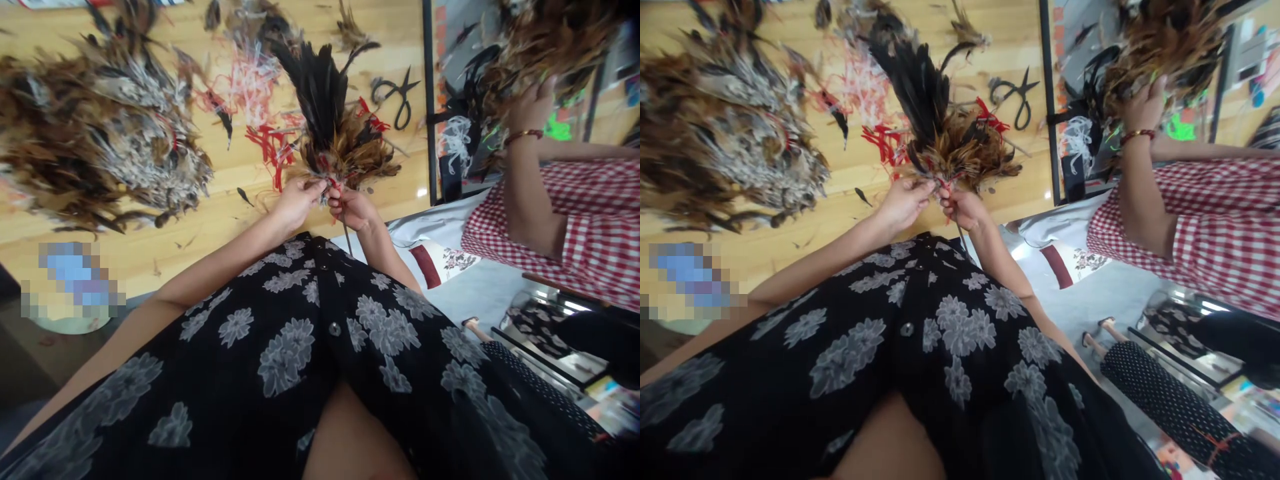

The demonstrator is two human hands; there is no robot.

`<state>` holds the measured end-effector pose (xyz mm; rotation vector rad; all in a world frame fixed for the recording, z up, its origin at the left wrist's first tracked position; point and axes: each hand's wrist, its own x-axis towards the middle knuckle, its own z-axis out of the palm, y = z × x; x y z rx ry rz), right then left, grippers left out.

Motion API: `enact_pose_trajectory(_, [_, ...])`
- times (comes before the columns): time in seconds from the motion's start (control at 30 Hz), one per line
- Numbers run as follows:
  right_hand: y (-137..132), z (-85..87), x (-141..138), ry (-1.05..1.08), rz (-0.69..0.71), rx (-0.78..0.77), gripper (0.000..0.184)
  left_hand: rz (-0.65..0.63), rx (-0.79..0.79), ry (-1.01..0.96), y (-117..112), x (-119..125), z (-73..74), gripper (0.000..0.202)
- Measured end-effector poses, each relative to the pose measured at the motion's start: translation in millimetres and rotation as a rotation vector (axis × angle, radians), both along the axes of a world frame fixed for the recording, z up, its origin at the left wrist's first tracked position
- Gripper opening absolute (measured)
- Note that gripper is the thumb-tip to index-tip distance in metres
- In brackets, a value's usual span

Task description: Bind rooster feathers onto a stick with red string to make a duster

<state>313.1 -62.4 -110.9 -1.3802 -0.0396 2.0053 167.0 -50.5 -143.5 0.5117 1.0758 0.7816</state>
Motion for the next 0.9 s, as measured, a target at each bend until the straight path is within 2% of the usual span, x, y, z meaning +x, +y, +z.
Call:
enact_pose_trajectory(0.07, [-2, -2.5, -3, 0.027, 0.060, 0.011, 0.026, -0.015, 0.049, 0.043, -3, -6, 0.3, 0.025])
enact_pose_trajectory(0.17, [-2, -6.0, -9, 0.070, 0.167, 0.014, 0.031, 0.010, 0.022, 0.044, -7, -18, -3.4, 0.027])
enact_pose_trajectory(0.3, [-1, -10.9, -19, 0.170, 0.301, 0.023, 0.038, 0.068, -0.087, -0.095, -13, -34, -11.2, 0.032])
enact_pose_trajectory(0.43, [0, -15.6, -28, 0.262, 0.384, 0.018, 0.045, 0.068, -0.120, -0.177, -18, -47, -17.3, 0.035])
enact_pose_trajectory(0.57, [1, -18.1, -34, 0.262, 0.422, 0.032, 0.048, 0.061, -0.126, -0.187, -18, -54, -19.2, 0.036])
enact_pose_trajectory(0.77, [-2, -21.2, -40, 0.309, 0.419, -0.008, 0.048, -0.055, -0.143, -0.251, -14, -58, -17.7, 0.033])
enact_pose_trajectory(0.9, [-7, -26.6, -42, 0.340, 0.369, -0.022, 0.046, -0.015, -0.215, -0.271, -18, -56, -17.9, 0.038])
